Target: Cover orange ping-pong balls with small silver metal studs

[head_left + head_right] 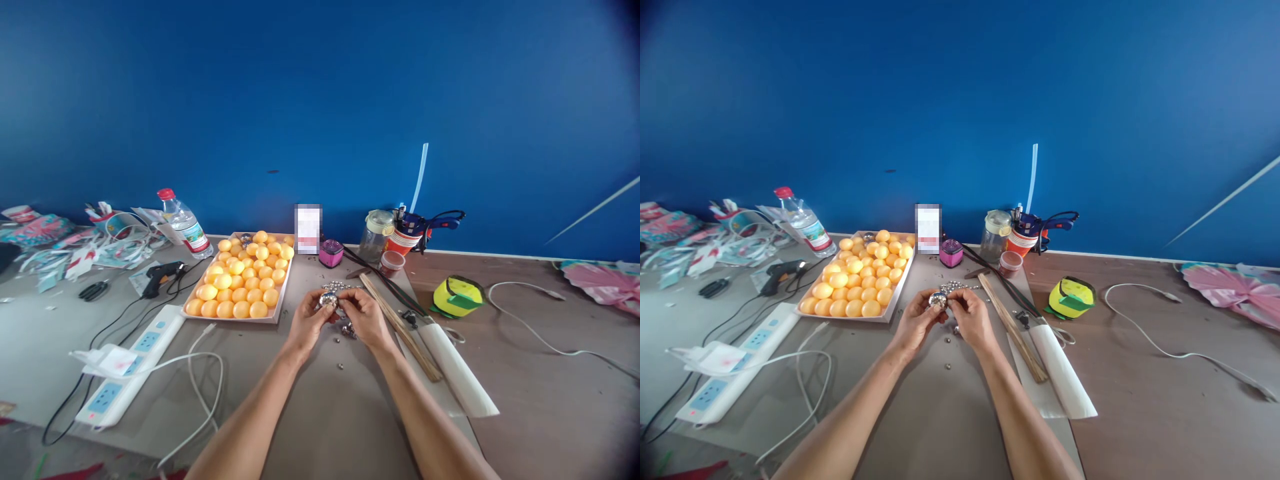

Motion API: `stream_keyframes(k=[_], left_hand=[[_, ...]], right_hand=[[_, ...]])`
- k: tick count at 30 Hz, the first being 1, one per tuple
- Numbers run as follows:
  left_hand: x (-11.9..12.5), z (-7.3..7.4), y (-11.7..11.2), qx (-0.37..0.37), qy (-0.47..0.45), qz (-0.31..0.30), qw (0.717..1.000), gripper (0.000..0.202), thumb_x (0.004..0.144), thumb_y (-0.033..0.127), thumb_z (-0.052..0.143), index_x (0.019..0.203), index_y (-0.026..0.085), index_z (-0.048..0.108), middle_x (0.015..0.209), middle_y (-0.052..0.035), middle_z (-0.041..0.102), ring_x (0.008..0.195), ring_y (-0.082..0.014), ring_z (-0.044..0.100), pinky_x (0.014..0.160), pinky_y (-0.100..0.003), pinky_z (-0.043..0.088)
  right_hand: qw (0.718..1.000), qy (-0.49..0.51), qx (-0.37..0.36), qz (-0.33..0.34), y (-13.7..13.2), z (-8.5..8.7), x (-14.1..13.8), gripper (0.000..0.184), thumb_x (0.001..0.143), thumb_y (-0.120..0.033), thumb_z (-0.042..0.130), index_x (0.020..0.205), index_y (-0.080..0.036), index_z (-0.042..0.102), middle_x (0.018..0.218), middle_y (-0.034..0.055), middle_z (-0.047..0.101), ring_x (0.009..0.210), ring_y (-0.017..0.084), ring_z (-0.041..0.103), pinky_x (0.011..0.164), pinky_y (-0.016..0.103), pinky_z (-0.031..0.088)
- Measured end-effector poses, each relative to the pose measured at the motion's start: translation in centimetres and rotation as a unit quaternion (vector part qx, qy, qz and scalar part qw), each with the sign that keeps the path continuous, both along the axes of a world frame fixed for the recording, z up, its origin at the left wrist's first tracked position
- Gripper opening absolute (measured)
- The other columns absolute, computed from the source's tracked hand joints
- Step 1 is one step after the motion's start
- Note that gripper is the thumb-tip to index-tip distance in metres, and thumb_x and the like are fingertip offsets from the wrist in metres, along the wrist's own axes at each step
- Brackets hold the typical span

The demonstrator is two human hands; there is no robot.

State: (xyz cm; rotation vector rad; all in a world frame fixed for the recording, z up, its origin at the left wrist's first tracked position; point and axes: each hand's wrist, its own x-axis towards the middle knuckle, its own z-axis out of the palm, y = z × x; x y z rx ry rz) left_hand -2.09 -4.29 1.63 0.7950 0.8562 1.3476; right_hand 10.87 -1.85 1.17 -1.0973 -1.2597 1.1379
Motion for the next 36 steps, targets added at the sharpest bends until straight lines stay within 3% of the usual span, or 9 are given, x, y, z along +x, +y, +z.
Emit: stream_keyframes(k=[5,14,19,23,31,36], left_hand=[[-0.1,-0.5,0.0,0.027,0.015,0.003,1.000,0.037,0.066,0.028,0.074,0.098,0.015,0.059,0.091,-0.0037,0.061,0.066,-0.0107,0.056,0.063,-0.026,0.046],[-0.2,-0.4,0.1,0.022,0.084,0.022,0.996,0.036,0.064,0.025,0.073,0.097,0.016,0.061,0.090,-0.0035,0.061,0.068,-0.0119,0.055,0.063,-0.024,0.045],[-0.1,-0.6,0.4,0.036,0.105,0.042,0.993,0.037,0.065,0.025,0.073,0.099,0.017,0.061,0.089,-0.0042,0.063,0.072,-0.0131,0.055,0.065,-0.024,0.044],[-0.2,-0.5,0.4,0.025,0.099,0.048,0.994,0.037,0.066,0.026,0.072,0.100,0.017,0.060,0.088,-0.0038,0.062,0.069,-0.0118,0.053,0.064,-0.024,0.043],[-0.3,-1.1,0.5,0.036,0.093,0.038,0.994,0.041,0.067,0.025,0.072,0.103,0.017,0.053,0.098,-0.0048,0.060,0.080,-0.0131,0.056,0.068,-0.024,0.045],[-0.3,-1.3,0.5,0.050,0.129,0.035,0.990,0.037,0.068,0.024,0.070,0.099,0.016,0.051,0.092,-0.0041,0.060,0.080,-0.0132,0.057,0.071,-0.025,0.045]], right_hand=[[0.999,-0.006,-0.023,0.037,0.1,0.1,0.3,0.011,0.067,-0.029,0.063,0.071,-0.019,0.060,0.055,-0.0033,0.055,0.051,0.011,0.047,0.049,0.023,0.037],[0.998,-0.061,-0.006,0.010,0.1,0.2,0.1,0.009,0.065,-0.027,0.063,0.066,-0.018,0.062,0.058,-0.0021,0.057,0.054,0.012,0.048,0.053,0.025,0.038],[0.994,0.084,-0.067,0.014,0.4,-0.1,0.6,0.019,0.065,-0.031,0.067,0.079,-0.018,0.067,0.060,-0.0018,0.057,0.052,0.010,0.047,0.052,0.024,0.036],[0.975,0.199,-0.097,0.026,0.3,0.4,0.8,0.019,0.061,-0.031,0.072,0.075,-0.019,0.067,0.064,-0.0012,0.058,0.052,0.008,0.047,0.051,0.023,0.035],[0.980,0.168,-0.091,0.061,-0.3,0.9,0.3,0.024,0.061,-0.030,0.075,0.079,-0.020,0.064,0.057,-0.0041,0.054,0.051,0.008,0.047,0.050,0.021,0.034],[0.992,0.087,-0.069,0.059,-0.4,0.7,0.3,0.018,0.064,-0.031,0.071,0.074,-0.018,0.063,0.059,-0.0028,0.054,0.053,0.009,0.044,0.051,0.023,0.034]])
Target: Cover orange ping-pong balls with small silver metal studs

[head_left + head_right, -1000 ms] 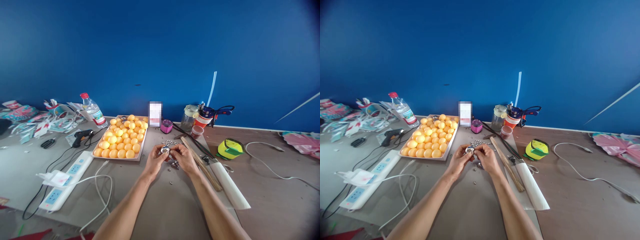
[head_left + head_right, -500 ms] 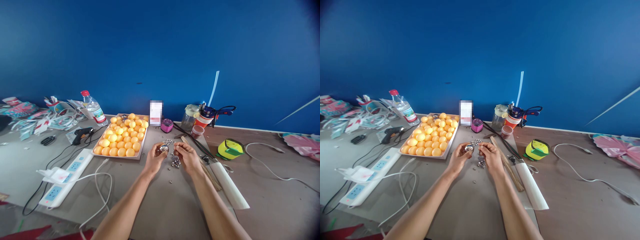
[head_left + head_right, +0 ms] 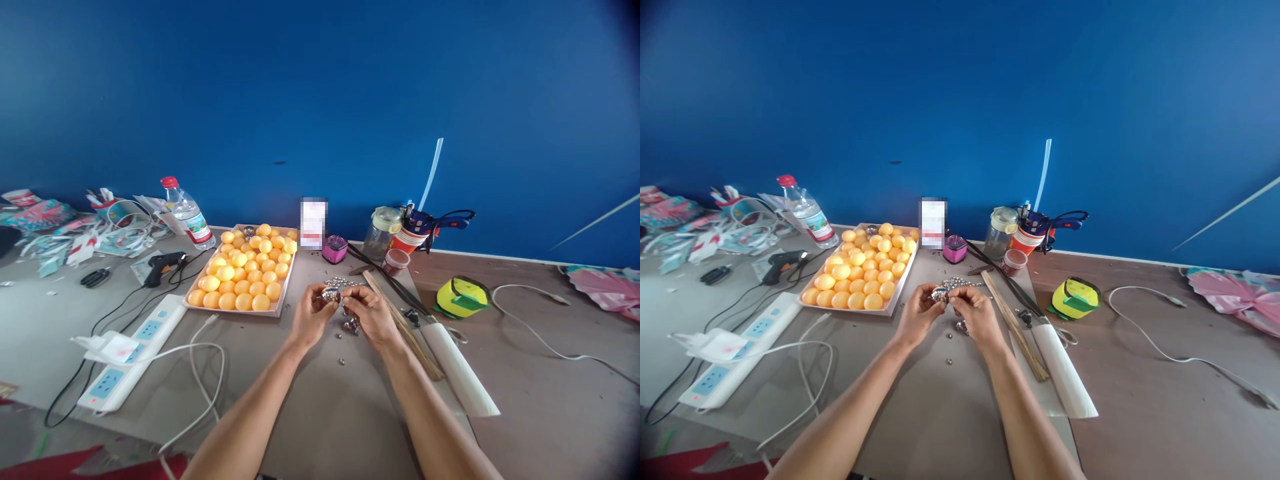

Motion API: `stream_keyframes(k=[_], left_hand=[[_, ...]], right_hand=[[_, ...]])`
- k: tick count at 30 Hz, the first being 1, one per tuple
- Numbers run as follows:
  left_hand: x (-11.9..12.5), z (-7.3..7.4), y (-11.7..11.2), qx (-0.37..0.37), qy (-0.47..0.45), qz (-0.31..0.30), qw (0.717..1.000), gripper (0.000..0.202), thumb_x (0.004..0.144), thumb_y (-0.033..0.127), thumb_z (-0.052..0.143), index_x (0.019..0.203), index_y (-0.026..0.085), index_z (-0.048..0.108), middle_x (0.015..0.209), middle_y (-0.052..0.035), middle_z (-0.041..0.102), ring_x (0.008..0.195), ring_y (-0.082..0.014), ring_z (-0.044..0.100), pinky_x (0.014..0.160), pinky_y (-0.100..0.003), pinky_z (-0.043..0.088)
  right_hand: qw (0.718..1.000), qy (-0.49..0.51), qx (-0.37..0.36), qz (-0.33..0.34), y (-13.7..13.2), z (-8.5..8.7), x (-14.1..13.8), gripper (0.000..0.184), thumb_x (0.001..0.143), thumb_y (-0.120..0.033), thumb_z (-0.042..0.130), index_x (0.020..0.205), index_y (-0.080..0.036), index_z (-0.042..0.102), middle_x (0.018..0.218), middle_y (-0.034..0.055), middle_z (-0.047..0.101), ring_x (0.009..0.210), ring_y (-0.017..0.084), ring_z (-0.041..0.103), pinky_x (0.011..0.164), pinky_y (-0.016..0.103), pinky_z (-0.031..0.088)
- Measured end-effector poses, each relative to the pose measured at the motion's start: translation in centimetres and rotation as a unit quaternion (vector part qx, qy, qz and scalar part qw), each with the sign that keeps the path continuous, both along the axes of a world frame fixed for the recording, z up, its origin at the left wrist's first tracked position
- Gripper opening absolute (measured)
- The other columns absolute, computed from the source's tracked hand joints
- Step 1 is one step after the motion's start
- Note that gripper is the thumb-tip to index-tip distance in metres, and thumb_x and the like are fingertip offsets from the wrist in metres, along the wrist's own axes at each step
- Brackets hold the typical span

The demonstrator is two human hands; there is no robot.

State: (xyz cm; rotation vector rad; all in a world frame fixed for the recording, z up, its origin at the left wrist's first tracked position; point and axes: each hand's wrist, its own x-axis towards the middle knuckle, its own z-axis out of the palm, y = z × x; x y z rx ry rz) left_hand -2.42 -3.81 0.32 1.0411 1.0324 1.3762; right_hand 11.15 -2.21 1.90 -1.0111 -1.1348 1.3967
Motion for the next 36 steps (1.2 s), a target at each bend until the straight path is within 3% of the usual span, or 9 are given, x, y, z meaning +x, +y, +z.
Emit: stream_keyframes(k=[9,25,36], left_hand=[[-0.02,0.14,-0.20,0.003,0.058,0.001,0.998,0.037,0.070,0.024,0.068,0.102,0.016,0.050,0.091,-0.0045,0.060,0.076,-0.0130,0.057,0.069,-0.025,0.045],[0.04,0.48,-0.75,0.061,0.220,0.039,0.973,0.031,0.073,0.023,0.064,0.101,0.017,0.053,0.091,-0.0052,0.063,0.075,-0.0141,0.057,0.067,-0.026,0.046],[0.18,0.33,-0.72,0.045,0.197,0.025,0.979,0.032,0.073,0.024,0.064,0.101,0.016,0.052,0.091,-0.0051,0.063,0.075,-0.0145,0.058,0.068,-0.026,0.046]], right_hand=[[0.996,-0.078,0.031,0.014,-0.12,0.27,-0.01,0.013,0.066,-0.030,0.064,0.072,-0.018,0.065,0.067,-0.0008,0.056,0.057,0.010,0.044,0.055,0.024,0.036],[0.995,-0.049,-0.076,0.032,-0.20,0.05,0.21,0.021,0.062,-0.034,0.069,0.069,-0.018,0.056,0.053,-0.0043,0.052,0.048,0.009,0.044,0.048,0.023,0.032],[0.996,-0.060,-0.064,0.027,-0.25,-0.06,0.12,0.020,0.063,-0.032,0.068,0.070,-0.018,0.055,0.055,-0.0042,0.052,0.052,0.010,0.046,0.050,0.023,0.033]])
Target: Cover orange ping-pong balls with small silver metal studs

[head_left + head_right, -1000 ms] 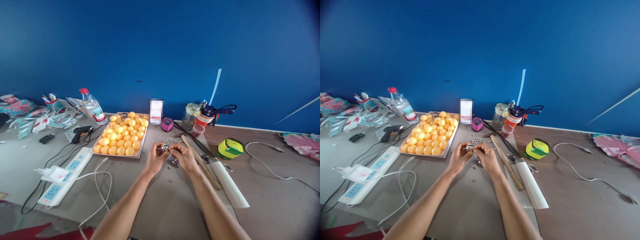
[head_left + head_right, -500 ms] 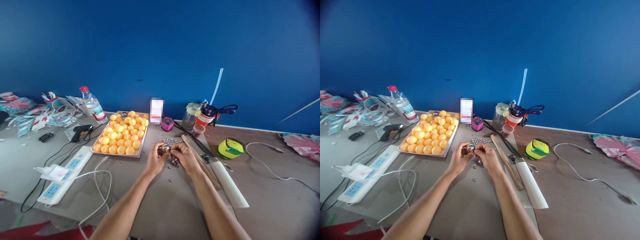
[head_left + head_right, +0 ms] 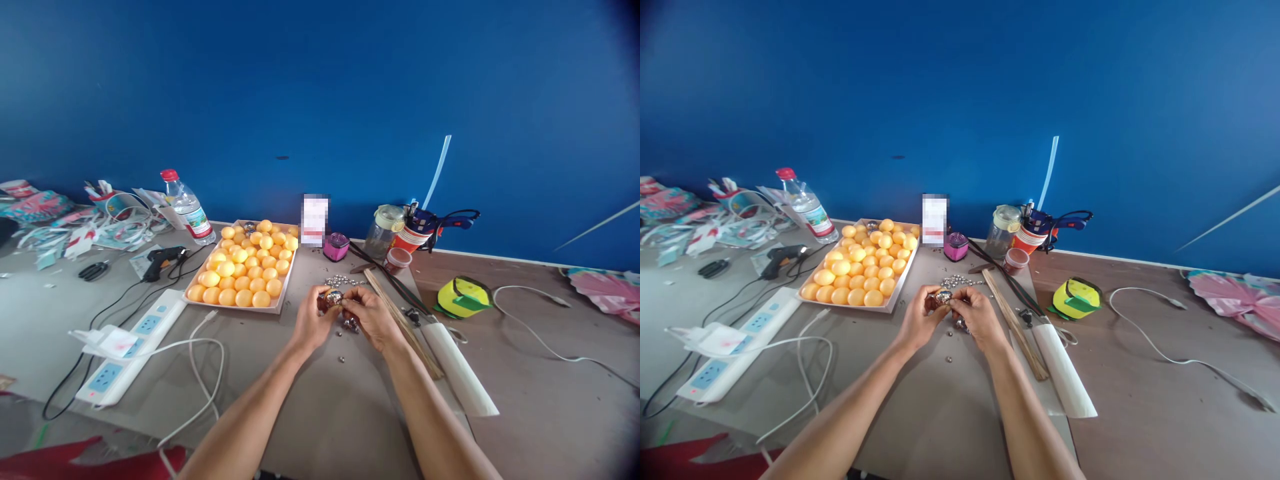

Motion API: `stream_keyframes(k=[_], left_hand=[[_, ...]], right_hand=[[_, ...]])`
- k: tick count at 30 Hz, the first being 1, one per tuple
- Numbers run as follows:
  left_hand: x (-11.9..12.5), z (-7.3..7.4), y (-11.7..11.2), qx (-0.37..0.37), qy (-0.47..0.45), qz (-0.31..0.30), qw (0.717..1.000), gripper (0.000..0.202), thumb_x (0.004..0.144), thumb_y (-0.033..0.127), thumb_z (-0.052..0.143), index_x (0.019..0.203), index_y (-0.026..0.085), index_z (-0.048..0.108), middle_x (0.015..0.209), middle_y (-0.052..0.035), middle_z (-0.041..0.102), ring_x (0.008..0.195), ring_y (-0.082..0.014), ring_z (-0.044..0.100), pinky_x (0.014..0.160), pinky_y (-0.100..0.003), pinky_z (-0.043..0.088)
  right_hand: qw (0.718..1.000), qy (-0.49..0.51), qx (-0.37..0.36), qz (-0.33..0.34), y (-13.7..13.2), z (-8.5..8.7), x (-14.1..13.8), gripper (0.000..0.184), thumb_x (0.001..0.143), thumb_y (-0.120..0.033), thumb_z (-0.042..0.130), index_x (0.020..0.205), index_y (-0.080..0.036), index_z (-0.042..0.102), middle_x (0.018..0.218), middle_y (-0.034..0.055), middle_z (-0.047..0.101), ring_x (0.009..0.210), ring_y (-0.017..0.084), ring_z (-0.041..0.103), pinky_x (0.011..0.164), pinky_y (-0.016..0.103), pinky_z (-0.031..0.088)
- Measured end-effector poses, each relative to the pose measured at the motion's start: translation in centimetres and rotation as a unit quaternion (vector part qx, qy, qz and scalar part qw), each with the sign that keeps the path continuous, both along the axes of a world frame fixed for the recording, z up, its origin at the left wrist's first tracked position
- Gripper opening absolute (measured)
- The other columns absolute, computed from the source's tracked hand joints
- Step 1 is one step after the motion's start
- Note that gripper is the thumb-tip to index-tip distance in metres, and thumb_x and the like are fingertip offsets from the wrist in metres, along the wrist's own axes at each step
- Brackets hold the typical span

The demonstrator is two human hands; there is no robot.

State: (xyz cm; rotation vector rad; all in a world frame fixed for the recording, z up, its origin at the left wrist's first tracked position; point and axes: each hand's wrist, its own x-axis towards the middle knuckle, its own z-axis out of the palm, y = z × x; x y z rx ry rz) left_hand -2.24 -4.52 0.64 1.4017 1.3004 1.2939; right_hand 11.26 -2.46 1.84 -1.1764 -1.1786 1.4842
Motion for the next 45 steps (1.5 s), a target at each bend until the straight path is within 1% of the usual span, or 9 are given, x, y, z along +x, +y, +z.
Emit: stream_keyframes(k=[6,11,19,22,25,30,35,40,45], left_hand=[[-0.1,0.0,0.0,-0.005,-0.003,0.006,1.000,0.033,0.073,0.025,0.065,0.102,0.017,0.052,0.091,-0.0056,0.062,0.076,-0.0150,0.058,0.068,-0.026,0.046],[0.0,0.1,0.1,-0.027,-0.078,-0.002,0.997,0.033,0.072,0.028,0.066,0.099,0.016,0.052,0.085,-0.0038,0.062,0.071,-0.0138,0.058,0.063,-0.024,0.045],[-0.4,-0.2,0.7,-0.054,-0.177,-0.052,0.981,0.036,0.069,0.032,0.069,0.095,0.013,0.053,0.088,-0.0041,0.057,0.068,-0.0113,0.055,0.060,-0.024,0.047],[-0.4,-0.2,0.8,-0.067,-0.176,-0.053,0.981,0.037,0.067,0.033,0.071,0.093,0.013,0.053,0.086,-0.0033,0.056,0.064,-0.0100,0.054,0.058,-0.024,0.046],[-0.3,-0.1,0.7,-0.084,-0.177,-0.049,0.979,0.039,0.065,0.034,0.072,0.092,0.013,0.053,0.086,-0.0033,0.057,0.062,-0.0096,0.054,0.058,-0.024,0.046],[-0.2,0.5,0.6,-0.095,-0.200,-0.047,0.974,0.036,0.066,0.033,0.072,0.090,0.012,0.054,0.084,-0.0042,0.058,0.063,-0.0102,0.054,0.058,-0.024,0.045],[-0.1,0.8,0.5,-0.089,-0.234,-0.041,0.967,0.038,0.064,0.031,0.073,0.094,0.013,0.056,0.093,-0.0057,0.060,0.069,-0.0106,0.054,0.062,-0.023,0.045],[-0.1,0.9,0.4,-0.092,-0.252,-0.043,0.962,0.040,0.063,0.027,0.074,0.098,0.015,0.057,0.096,-0.0055,0.060,0.077,-0.0125,0.055,0.069,-0.024,0.046],[-0.3,1.0,0.4,-0.108,-0.292,-0.050,0.949,0.044,0.068,0.031,0.071,0.108,0.018,0.057,0.098,-0.0037,0.060,0.069,-0.0100,0.055,0.065,-0.024,0.046]], right_hand=[[1.000,-0.021,-0.010,-0.003,0.0,-0.1,-0.1,0.023,0.063,-0.036,0.068,0.069,-0.019,0.054,0.052,-0.0048,0.051,0.048,0.010,0.043,0.046,0.023,0.031],[0.999,0.047,0.015,-0.004,0.1,0.1,-0.1,0.022,0.064,-0.034,0.068,0.077,-0.019,0.058,0.062,-0.0033,0.054,0.053,0.010,0.046,0.050,0.023,0.035],[0.974,-0.081,0.208,0.034,0.3,0.1,0.5,0.020,0.075,-0.024,0.056,0.089,-0.025,0.070,0.090,0.0032,0.062,0.081,0.017,0.055,0.072,0.030,0.043],[0.954,-0.115,0.274,0.039,0.3,0.3,0.6,0.019,0.078,-0.022,0.053,0.086,-0.025,0.070,0.086,0.0038,0.061,0.086,0.018,0.056,0.079,0.033,0.042],[0.947,-0.135,0.288,0.042,0.2,0.6,0.6,0.014,0.078,-0.021,0.054,0.078,-0.024,0.068,0.080,0.0029,0.059,0.080,0.018,0.055,0.076,0.032,0.042],[0.963,-0.116,0.241,0.034,0.3,0.6,0.7,0.006,0.075,-0.025,0.056,0.072,-0.022,0.060,0.075,0.0011,0.056,0.070,0.016,0.051,0.068,0.029,0.041],[0.992,0.033,0.120,0.023,0.4,0.4,0.8,0.016,0.072,-0.035,0.061,0.075,-0.022,0.053,0.081,0.0005,0.056,0.058,0.010,0.047,0.058,0.026,0.039],[0.995,0.096,0.030,-0.015,0.8,0.1,0.8,0.024,0.065,-0.036,0.068,0.075,-0.019,0.054,0.068,-0.0013,0.056,0.052,0.009,0.046,0.052,0.024,0.035],[0.989,0.140,-0.007,-0.038,0.9,0.0,0.8,0.026,0.061,-0.034,0.070,0.074,-0.019,0.053,0.068,-0.0022,0.055,0.052,0.009,0.046,0.052,0.023,0.035]])
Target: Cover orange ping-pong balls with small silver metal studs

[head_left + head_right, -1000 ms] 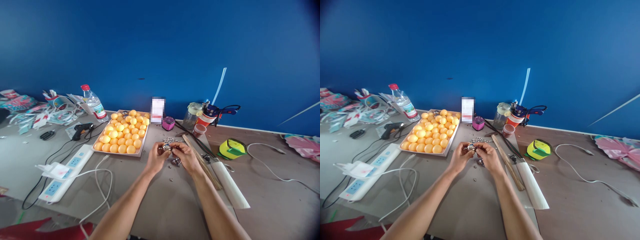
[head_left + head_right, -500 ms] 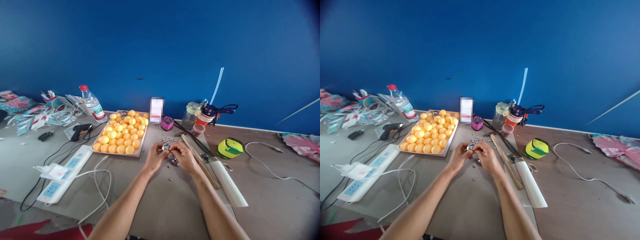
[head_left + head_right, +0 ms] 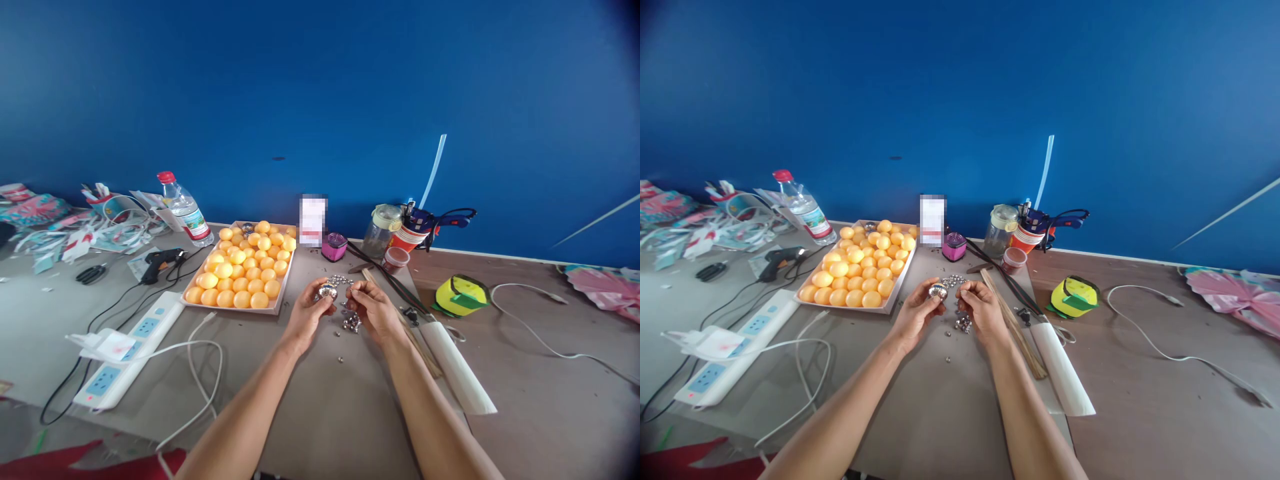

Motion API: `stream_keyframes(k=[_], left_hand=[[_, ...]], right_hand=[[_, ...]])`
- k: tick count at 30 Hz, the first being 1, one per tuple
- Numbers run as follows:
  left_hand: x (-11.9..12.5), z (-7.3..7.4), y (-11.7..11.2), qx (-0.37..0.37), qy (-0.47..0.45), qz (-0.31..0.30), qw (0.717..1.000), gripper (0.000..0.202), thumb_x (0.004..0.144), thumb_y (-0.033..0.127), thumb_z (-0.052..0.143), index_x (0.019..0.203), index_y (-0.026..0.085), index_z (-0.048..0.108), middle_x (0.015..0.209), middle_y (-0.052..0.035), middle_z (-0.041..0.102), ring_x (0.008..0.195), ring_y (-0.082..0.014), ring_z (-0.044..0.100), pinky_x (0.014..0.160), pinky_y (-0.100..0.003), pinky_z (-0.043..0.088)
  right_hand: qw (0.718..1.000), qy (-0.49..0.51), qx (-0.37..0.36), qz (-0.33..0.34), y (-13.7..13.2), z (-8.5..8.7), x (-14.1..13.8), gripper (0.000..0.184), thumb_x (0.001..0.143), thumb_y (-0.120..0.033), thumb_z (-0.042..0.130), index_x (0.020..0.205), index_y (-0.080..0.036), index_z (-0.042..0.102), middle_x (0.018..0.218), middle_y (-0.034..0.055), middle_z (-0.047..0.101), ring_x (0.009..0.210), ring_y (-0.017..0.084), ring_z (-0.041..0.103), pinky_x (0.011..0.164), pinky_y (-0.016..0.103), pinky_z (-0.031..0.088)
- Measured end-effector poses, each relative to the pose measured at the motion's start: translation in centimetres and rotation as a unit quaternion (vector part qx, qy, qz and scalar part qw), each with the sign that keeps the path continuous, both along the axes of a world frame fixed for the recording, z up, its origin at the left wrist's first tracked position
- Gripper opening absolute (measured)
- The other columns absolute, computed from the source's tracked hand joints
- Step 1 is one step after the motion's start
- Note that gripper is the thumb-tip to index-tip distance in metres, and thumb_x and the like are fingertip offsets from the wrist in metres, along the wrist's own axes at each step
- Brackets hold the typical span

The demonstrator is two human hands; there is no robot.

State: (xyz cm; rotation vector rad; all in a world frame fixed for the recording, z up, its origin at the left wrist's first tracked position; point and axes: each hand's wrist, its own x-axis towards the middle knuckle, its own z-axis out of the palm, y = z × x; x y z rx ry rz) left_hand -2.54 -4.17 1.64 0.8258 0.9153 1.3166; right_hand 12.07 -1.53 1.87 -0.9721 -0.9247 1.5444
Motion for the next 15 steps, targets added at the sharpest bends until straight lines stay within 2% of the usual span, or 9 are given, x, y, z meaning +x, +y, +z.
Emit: stream_keyframes(k=[5,9,15], left_hand=[[-0.15,-0.09,0.09,-0.012,-0.026,-0.011,1.000,0.043,0.066,0.034,0.072,0.104,0.019,0.059,0.090,-0.0013,0.061,0.061,-0.0079,0.054,0.061,-0.023,0.044],[-0.15,-0.15,0.33,-0.032,-0.092,-0.005,0.995,0.042,0.064,0.031,0.074,0.102,0.019,0.058,0.081,0.0010,0.060,0.060,-0.0074,0.054,0.061,-0.023,0.044],[-0.28,0.02,0.52,-0.104,-0.205,-0.020,0.973,0.036,0.074,0.033,0.065,0.105,0.016,0.058,0.080,-0.0035,0.062,0.064,-0.0115,0.058,0.065,-0.027,0.048]], right_hand=[[1.000,0.006,-0.005,0.002,-0.11,0.21,-0.07,0.027,0.060,-0.036,0.071,0.072,-0.021,0.052,0.068,-0.0029,0.054,0.051,0.009,0.045,0.051,0.024,0.035],[1.000,0.016,-0.002,-0.003,-0.15,0.23,-0.34,0.026,0.062,-0.036,0.070,0.075,-0.021,0.054,0.066,-0.0039,0.054,0.050,0.008,0.044,0.050,0.024,0.034],[0.999,0.038,-0.021,-0.007,0.05,-0.22,-0.54,0.025,0.059,-0.033,0.072,0.074,-0.020,0.057,0.064,-0.0039,0.054,0.048,0.007,0.044,0.049,0.023,0.033]])
